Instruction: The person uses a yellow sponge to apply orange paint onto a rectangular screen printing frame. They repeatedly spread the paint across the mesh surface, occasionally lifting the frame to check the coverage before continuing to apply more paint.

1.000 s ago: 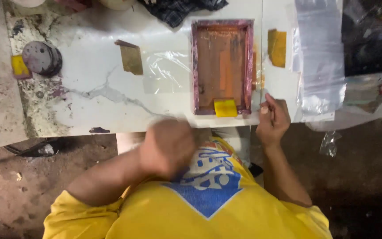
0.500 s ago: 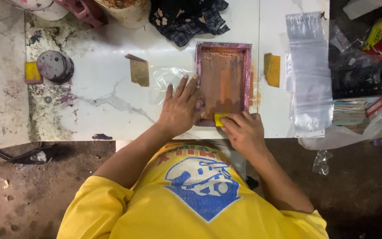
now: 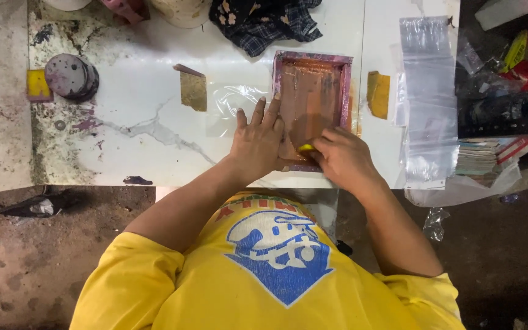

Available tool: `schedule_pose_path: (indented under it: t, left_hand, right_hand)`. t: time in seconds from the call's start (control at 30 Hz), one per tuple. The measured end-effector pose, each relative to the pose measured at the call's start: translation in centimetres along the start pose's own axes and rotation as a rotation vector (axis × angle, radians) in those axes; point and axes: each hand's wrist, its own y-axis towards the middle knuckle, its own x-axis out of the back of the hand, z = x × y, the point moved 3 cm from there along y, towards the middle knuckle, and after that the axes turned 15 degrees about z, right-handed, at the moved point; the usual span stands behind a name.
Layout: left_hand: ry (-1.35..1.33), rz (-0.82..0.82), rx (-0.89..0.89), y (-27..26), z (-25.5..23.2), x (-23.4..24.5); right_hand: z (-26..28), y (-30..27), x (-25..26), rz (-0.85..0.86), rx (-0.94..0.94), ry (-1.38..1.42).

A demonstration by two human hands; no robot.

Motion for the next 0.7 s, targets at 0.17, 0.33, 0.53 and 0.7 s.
schedule_pose_path:
  t: [0.17,0.33,0.53,0.7]
  left_hand:
    - [-0.013,0.075,0.008,-0.3,-0.2,0.7]
    - [-0.026,0.144,0.017,-0.5,-0.5,1.7]
    - [-0.026,0.132,0.036,-0.9,-0.6,1.7]
    - [-0.017,0.122,0.041,-0.8,-0.6,2.1]
  right_hand:
    - [0.2,0.2,0.9,0.033,-0.059,0.030]
    - [0.0,0.5,2.3,-0.116,-0.043,0.020]
    - [0.1,0.0,1.3,-0.064,-0.104,-0.074]
    - [0.0,-0.5,0.1,0.008,-0.055,-0.102]
